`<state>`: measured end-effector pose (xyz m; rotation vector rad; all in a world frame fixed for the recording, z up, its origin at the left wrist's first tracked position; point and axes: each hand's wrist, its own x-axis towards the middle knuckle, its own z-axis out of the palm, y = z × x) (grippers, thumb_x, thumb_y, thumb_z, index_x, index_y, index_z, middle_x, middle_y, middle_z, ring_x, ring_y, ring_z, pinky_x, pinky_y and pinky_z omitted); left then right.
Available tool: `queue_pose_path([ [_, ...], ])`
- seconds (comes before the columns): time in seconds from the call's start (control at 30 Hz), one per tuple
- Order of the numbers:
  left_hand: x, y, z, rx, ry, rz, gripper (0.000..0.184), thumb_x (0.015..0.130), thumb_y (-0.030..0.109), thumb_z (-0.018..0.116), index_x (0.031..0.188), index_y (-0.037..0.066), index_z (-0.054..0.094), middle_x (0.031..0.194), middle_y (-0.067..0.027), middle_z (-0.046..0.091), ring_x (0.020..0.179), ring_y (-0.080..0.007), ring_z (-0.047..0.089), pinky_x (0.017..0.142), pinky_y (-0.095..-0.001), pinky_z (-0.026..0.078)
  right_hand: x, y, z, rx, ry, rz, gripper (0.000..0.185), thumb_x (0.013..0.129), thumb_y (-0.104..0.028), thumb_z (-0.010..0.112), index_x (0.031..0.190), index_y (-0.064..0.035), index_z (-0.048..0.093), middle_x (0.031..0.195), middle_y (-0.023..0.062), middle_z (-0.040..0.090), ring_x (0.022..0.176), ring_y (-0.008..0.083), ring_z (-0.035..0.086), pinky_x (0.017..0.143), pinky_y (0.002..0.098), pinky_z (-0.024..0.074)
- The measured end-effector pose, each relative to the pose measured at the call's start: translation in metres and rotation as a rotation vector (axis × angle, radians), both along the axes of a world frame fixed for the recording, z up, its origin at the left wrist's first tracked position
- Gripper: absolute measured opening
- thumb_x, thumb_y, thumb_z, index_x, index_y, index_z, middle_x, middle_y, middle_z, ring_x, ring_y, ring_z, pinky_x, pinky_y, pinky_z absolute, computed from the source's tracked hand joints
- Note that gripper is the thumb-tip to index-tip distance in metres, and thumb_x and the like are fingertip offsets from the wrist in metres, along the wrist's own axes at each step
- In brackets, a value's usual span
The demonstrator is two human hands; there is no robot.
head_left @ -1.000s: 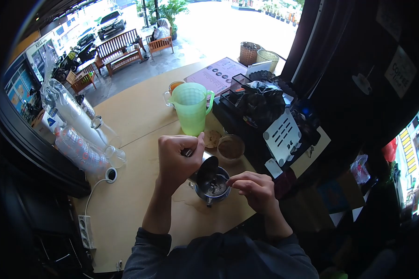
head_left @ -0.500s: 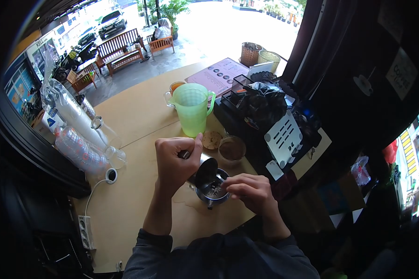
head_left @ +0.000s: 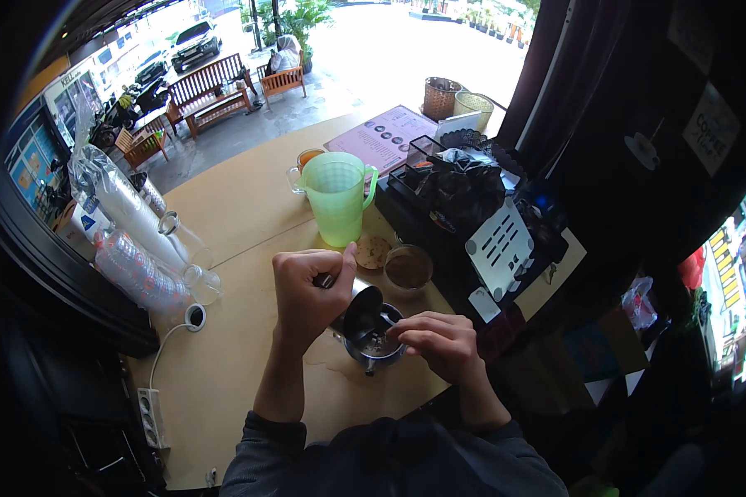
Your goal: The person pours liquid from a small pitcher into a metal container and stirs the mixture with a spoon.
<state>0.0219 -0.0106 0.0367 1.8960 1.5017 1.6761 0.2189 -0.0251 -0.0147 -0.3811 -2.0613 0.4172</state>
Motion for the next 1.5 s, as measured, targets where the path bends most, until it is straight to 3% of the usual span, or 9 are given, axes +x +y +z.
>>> queue_pose_path([
  [0.3, -0.004, -0.003, 0.000, 0.007, -0.003, 0.011, 0.039, 0.078, 0.001, 0.066, 0.048, -0.004, 0.041, 0.041, -0.0025, 0.027, 0.040, -0.0066, 0.023, 0.040, -0.0277, 0.019, -0.002, 0.002, -0.009, 0.000, 0.058, 0.093, 0.015, 0.073, -0.006, 0.070, 0.082, -0.0023, 0.058, 0.083, 0.0080, 0.066, 0.068, 0.0233, 0.065, 0.056, 0.0309, 0.0522],
  [0.33, -0.004, -0.003, 0.001, 0.007, -0.002, 0.014, 0.039, 0.078, 0.001, 0.066, 0.048, -0.004, 0.041, 0.041, -0.0025, 0.027, 0.040, -0.0066, 0.023, 0.040, -0.0277, 0.019, -0.002, -0.002, -0.007, -0.051, 0.068, 0.091, 0.027, 0.087, -0.028, 0.059, 0.080, -0.0018, 0.060, 0.077, 0.0125, 0.068, 0.069, 0.0257, 0.068, 0.061, 0.0325, 0.0567],
  [0.63, -0.001, 0.001, 0.001, 0.025, -0.016, 0.000, 0.039, 0.077, 0.001, 0.066, 0.047, -0.004, 0.042, 0.040, -0.0024, 0.028, 0.039, -0.0062, 0.024, 0.039, -0.0275, 0.019, 0.001, 0.000, -0.008, 0.019, 0.048, -0.003, 0.028, 0.087, -0.028, 0.059, 0.079, -0.0012, 0.061, 0.078, 0.0130, 0.067, 0.068, 0.0260, 0.068, 0.058, 0.0321, 0.0560],
  [0.67, -0.001, 0.002, -0.001, 0.018, -0.012, 0.003, 0.039, 0.077, 0.000, 0.066, 0.047, -0.004, 0.042, 0.040, -0.0025, 0.028, 0.038, -0.0062, 0.024, 0.039, -0.0275, 0.019, 0.001, 0.003, -0.012, 0.036, 0.064, -0.006, 0.015, 0.073, -0.011, 0.070, 0.078, -0.0016, 0.060, 0.081, 0.0094, 0.066, 0.067, 0.0237, 0.065, 0.055, 0.0311, 0.0531],
  [0.83, 0.002, 0.003, 0.000, 0.047, -0.032, 0.005, 0.038, 0.077, 0.000, 0.066, 0.047, -0.004, 0.043, 0.040, -0.0029, 0.028, 0.038, -0.0065, 0.024, 0.039, -0.0276, 0.020, 0.002, 0.000, -0.020, -0.026, 0.124, 0.101, 0.015, 0.076, -0.012, 0.069, 0.081, -0.0012, 0.059, 0.082, 0.0100, 0.066, 0.067, 0.0236, 0.066, 0.056, 0.0315, 0.0530],
  [0.9, -0.001, 0.002, 0.000, 0.018, 0.012, -0.002, 0.034, 0.077, -0.001, 0.065, 0.051, -0.005, 0.045, 0.042, -0.0093, 0.034, 0.037, -0.0090, 0.028, 0.039, -0.0279, 0.024, -0.002, 0.000, -0.017, -0.009, 0.145, -0.027, 0.033, 0.089, -0.030, 0.056, 0.080, 0.0016, 0.059, 0.076, 0.0153, 0.067, 0.066, 0.0266, 0.068, 0.057, 0.0330, 0.0561],
  [1.27, -0.004, 0.000, 0.001, 0.119, 0.044, -0.018, 0.031, 0.075, -0.003, 0.066, 0.050, -0.004, 0.047, 0.043, -0.0090, 0.034, 0.036, -0.0153, 0.031, 0.040, -0.0287, 0.025, -0.005, 0.002, -0.023, -0.085, 0.178, 0.120, 0.020, 0.085, -0.019, 0.061, 0.082, 0.0005, 0.058, 0.083, 0.0134, 0.067, 0.065, 0.0252, 0.065, 0.057, 0.0314, 0.0527],
  [1.43, -0.005, -0.002, 0.001, 0.064, 0.055, -0.014, 0.028, 0.076, -0.003, 0.065, 0.051, -0.003, 0.051, 0.044, -0.0113, 0.040, 0.036, -0.0185, 0.038, 0.041, -0.0290, 0.029, -0.002, 0.003, -0.021, -0.136, 0.236, 0.036, 0.036, 0.092, -0.030, 0.052, 0.081, 0.0034, 0.059, 0.079, 0.0204, 0.067, 0.066, 0.0270, 0.067, 0.055, 0.0325, 0.0547],
  [1.5, -0.004, -0.001, 0.001, 0.083, 0.020, -0.009, 0.030, 0.076, -0.003, 0.065, 0.051, -0.003, 0.049, 0.043, -0.0106, 0.037, 0.035, -0.0172, 0.035, 0.040, -0.0292, 0.028, -0.002, 0.003, -0.020, -0.103, 0.167, 0.126, 0.022, 0.085, -0.022, 0.060, 0.083, -0.0001, 0.058, 0.083, 0.0139, 0.067, 0.067, 0.0252, 0.066, 0.057, 0.0313, 0.0532],
])
